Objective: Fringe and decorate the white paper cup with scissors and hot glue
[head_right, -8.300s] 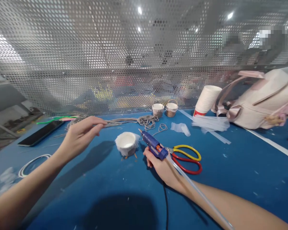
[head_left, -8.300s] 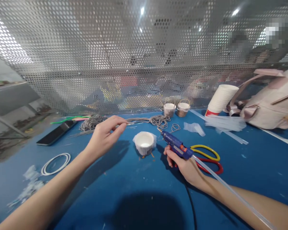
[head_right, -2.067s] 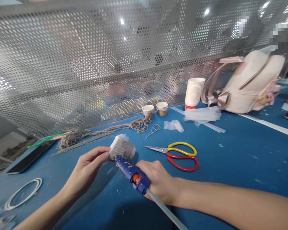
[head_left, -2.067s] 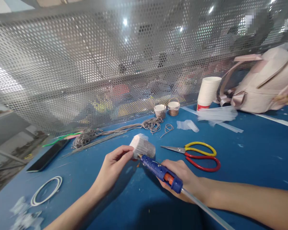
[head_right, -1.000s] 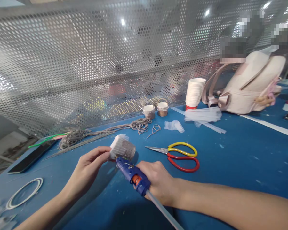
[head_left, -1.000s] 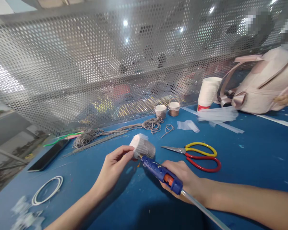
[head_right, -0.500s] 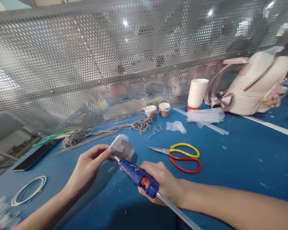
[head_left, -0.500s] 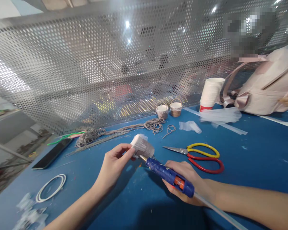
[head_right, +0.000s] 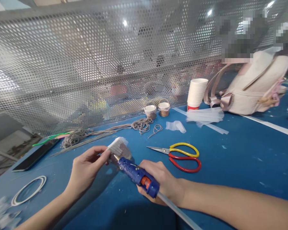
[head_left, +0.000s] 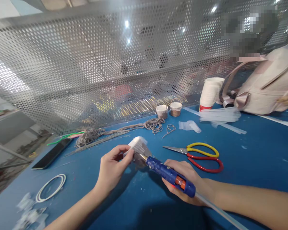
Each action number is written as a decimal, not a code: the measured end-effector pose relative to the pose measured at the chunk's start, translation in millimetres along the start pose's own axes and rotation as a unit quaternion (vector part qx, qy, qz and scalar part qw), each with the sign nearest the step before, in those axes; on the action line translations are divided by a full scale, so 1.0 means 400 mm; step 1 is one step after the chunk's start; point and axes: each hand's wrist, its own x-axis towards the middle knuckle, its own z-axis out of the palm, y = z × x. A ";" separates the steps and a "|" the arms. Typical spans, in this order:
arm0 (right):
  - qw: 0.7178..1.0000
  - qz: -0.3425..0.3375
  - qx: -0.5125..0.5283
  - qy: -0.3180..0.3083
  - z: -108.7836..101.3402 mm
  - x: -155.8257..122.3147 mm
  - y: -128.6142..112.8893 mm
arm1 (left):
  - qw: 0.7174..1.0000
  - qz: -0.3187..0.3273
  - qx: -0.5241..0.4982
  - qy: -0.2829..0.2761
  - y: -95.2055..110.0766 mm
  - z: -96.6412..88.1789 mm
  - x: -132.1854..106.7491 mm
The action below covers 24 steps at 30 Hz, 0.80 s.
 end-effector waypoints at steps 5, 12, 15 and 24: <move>0.999 0.035 0.031 0.007 -0.005 0.011 -0.012 | 0.993 0.104 0.058 0.016 -0.020 0.008 -0.013; 0.994 0.094 0.037 0.047 -0.010 0.032 -0.027 | 0.968 0.234 0.084 -0.038 -0.048 0.014 -0.013; 0.991 0.114 0.042 0.049 -0.011 0.035 -0.028 | 0.965 0.227 0.125 -0.031 -0.058 0.022 -0.016; 0.986 0.149 0.057 0.044 -0.010 0.047 -0.033 | 0.952 0.205 0.228 0.001 -0.063 0.049 -0.030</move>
